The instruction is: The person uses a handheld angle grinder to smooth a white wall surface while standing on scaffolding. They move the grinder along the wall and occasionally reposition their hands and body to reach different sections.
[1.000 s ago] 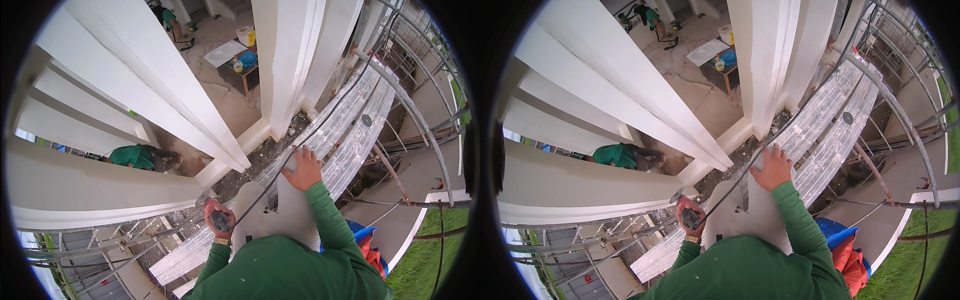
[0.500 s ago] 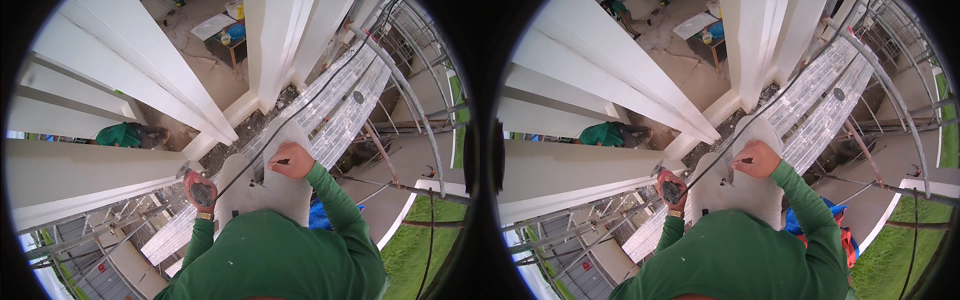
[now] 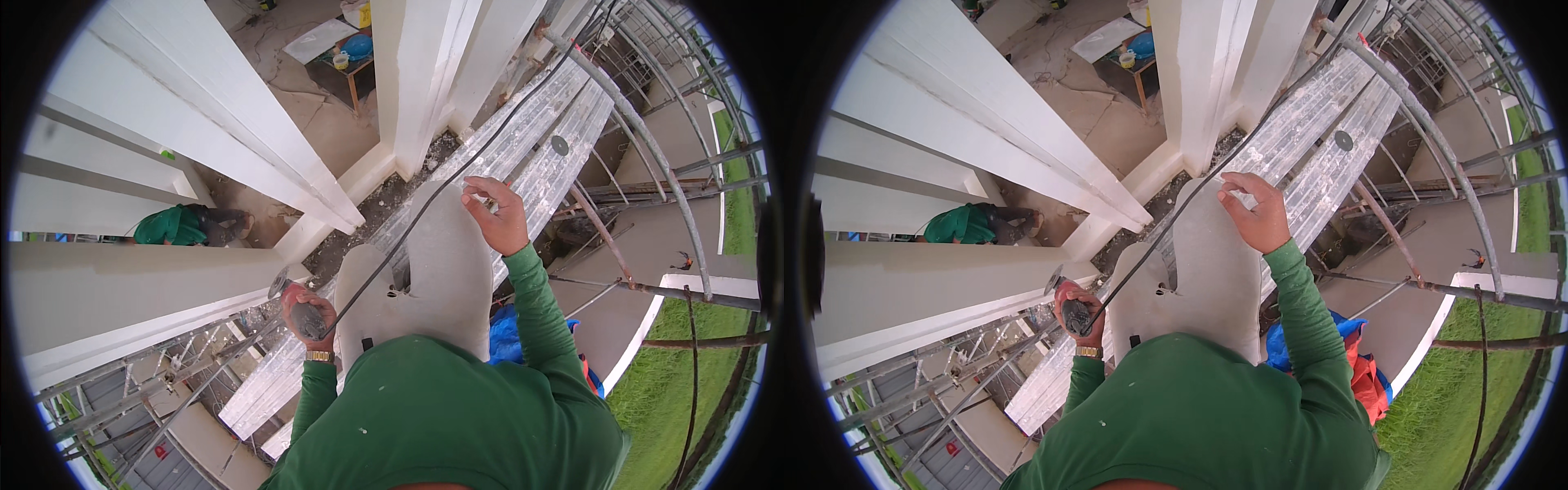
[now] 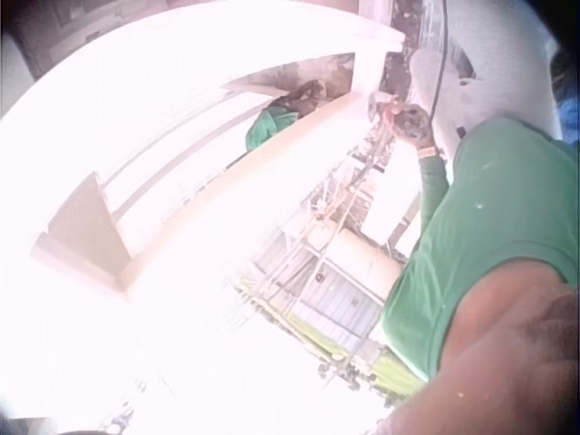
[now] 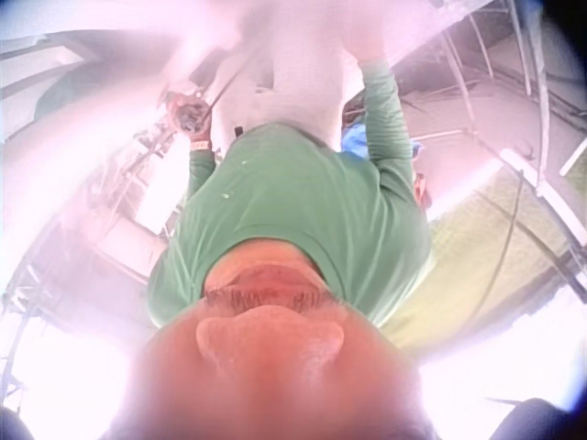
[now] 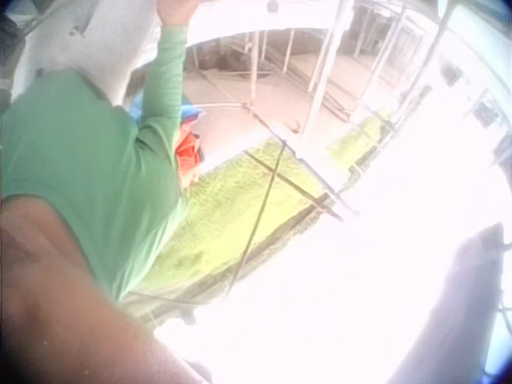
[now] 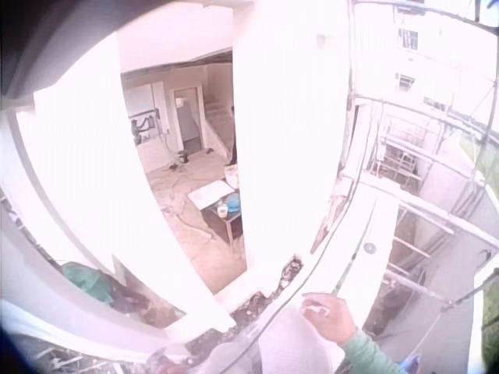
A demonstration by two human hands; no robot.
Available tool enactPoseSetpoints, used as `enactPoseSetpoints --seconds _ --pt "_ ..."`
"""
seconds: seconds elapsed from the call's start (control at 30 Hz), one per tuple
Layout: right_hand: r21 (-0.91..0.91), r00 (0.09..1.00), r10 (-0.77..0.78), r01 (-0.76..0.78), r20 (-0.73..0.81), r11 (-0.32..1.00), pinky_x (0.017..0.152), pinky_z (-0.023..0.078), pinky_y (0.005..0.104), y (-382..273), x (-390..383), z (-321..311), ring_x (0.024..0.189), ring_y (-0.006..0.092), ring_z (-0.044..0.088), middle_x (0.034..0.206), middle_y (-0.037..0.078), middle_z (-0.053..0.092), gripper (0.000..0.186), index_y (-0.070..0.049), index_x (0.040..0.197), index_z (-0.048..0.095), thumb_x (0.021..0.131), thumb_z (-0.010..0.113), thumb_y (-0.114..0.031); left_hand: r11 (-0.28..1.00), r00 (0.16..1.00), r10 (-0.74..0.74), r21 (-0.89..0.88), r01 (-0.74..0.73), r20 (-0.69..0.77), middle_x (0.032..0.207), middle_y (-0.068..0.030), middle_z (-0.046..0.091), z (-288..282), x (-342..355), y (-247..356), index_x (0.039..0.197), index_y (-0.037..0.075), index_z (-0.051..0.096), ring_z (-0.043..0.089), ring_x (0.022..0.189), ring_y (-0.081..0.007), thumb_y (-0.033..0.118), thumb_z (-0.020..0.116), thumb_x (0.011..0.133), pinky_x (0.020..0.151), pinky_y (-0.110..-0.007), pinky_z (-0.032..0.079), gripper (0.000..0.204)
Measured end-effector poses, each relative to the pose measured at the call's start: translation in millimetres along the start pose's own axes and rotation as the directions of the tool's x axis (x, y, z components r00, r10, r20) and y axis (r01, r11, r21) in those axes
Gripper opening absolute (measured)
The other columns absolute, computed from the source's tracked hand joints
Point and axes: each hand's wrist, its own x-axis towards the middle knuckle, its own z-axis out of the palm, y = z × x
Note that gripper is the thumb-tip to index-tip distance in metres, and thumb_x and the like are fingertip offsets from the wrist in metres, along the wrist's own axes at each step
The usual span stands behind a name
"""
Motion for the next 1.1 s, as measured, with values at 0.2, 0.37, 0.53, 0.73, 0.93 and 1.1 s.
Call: enactPoseSetpoints --seconds 0.2,0.37,0.53,0.73,0.93,1.1 --pt "0.037 0.988 0.157 -0.157 0.012 0.987 0.089 0.057 0.0337 -8 15 -39 0.091 0.0196 0.072 0.099 0.011 0.075 0.032 0.001 0.121 0.071 0.092 0.076 -0.011 1.0 0.997 -0.024 0.012 0.023 0.069 0.095 -0.003 0.072 -4 3 3 0.106 0.005 0.063 0.07 0.09 -0.0156 0.026 0.071 0.092 0.087 -0.036 0.055 0.026" --pt "0.009 0.994 0.077 -0.078 0.079 0.997 0.091 0.057 0.0349 -29 45 -67 0.09 0.02 0.073 0.095 0.011 0.076 0.031 0.001 0.121 0.071 0.093 0.075 -0.01 0.983 0.995 0.09 0.157 -0.094 0.03 0.095 -0.0021 0.071 21 -17 -11 0.108 0.007 0.063 0.07 0.091 -0.0147 0.024 0.069 0.093 0.086 -0.035 0.055 0.023" --pt "-0.165 0.965 0.06 -0.018 0.255 0.986 0.079 0.057 0.037 -35 64 -86 0.086 0.0258 0.07 0.097 0.016 0.072 0.039 -0.001 0.125 0.069 0.09 0.077 -0.018 0.99 0.993 0.105 0.099 -0.1 -0.047 0.092 -0.0014 0.072 85 -43 -66 0.104 0.007 0.064 0.072 0.087 -0.0129 0.03 0.073 0.09 0.081 -0.033 0.057 0.028" --pt "-0.334 0.872 0.38 -0.275 0.308 0.902 0.08 0.058 0.0407 -31 29 -89 0.084 0.028 0.072 0.095 0.017 0.074 0.04 0.0 0.122 0.07 0.09 0.075 -0.024 0.999 0.986 0.016 0.031 -0.012 -0.164 0.091 -0.0005 0.072 142 -69 -114 0.102 0.007 0.063 0.071 0.083 -0.0127 0.035 0.074 0.089 0.081 -0.032 0.056 0.033" --pt "-0.327 0.674 0.65 -0.563 0.35 0.759 0.079 0.06 0.038 -60 -50 -103 0.089 0.029 0.076 0.097 0.018 0.076 0.039 0.0 0.121 0.071 0.089 0.077 -0.022 0.998 0.939 -0.032 0.038 0.048 -0.344 0.09 0.0001 0.07 216 -87 -164 0.101 0.006 0.061 0.07 0.084 -0.0133 0.036 0.078 0.084 0.081 -0.032 0.055 0.039" --pt "-0.176 0.462 0.74 -0.779 0.488 0.602 0.088 0.059 0.034 -112 -88 -151 0.098 0.0219 0.075 0.107 0.016 0.077 0.042 0.0 0.125 0.07 0.089 0.08 -0.021 0.985 0.897 -0.109 0.073 0.154 -0.428 0.093 0.0004 0.066 291 -113 -196 0.107 0.006 0.058 0.068 0.083 -0.0142 0.034 0.078 0.085 0.082 -0.034 0.054 0.041"
